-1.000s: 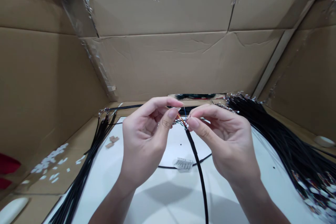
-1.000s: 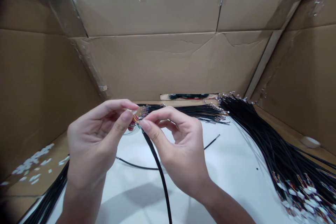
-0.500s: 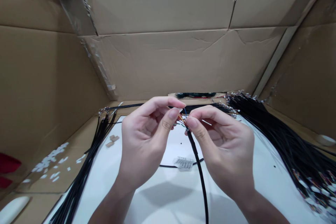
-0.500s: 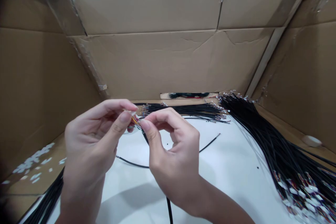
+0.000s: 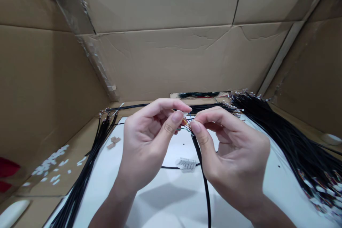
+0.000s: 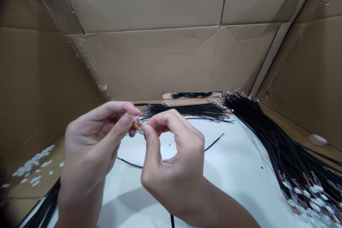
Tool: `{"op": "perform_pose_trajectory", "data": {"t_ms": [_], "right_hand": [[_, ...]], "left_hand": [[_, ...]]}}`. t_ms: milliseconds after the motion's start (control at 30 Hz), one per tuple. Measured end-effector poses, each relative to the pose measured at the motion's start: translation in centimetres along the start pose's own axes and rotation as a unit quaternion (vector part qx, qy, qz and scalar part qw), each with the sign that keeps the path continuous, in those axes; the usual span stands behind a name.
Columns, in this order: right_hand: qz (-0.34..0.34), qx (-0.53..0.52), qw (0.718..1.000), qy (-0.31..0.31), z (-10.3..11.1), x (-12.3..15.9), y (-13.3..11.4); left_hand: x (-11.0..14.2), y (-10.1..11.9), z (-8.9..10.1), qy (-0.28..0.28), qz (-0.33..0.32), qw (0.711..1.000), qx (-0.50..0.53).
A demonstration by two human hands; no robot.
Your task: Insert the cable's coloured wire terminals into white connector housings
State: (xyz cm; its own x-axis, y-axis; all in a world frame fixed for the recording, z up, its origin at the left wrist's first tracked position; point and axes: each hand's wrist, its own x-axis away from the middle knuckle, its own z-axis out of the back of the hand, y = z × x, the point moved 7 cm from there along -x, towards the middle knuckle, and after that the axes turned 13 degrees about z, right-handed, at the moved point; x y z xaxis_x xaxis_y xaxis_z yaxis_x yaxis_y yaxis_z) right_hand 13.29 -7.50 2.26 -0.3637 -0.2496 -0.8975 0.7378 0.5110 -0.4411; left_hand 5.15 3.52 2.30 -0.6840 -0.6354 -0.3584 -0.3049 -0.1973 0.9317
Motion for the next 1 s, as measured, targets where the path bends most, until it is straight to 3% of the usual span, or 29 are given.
{"op": "perform_pose_trajectory", "data": {"t_ms": [233, 533, 800, 1000], "right_hand": [[0.030, 0.016, 0.999, 0.015, 0.1, 0.1, -0.6], [0.115, 0.158, 0.981, 0.014, 0.1, -0.2, -2.5], [-0.035, 0.000, 0.999, -0.026, 0.3, -0.5, 0.1], [-0.071, -0.036, 0.996, -0.045, 0.1, -1.0, 0.6]], "left_hand": [[-0.2, -0.3, -0.1, -0.037, 0.044, 0.998, 0.028], [-0.4, -0.2, -0.3, -0.050, 0.054, 0.997, 0.035], [-0.2, -0.3, -0.1, -0.019, 0.018, 1.000, 0.009], [-0.4, -0.2, -0.3, -0.028, 0.007, 0.999, 0.017]]}}
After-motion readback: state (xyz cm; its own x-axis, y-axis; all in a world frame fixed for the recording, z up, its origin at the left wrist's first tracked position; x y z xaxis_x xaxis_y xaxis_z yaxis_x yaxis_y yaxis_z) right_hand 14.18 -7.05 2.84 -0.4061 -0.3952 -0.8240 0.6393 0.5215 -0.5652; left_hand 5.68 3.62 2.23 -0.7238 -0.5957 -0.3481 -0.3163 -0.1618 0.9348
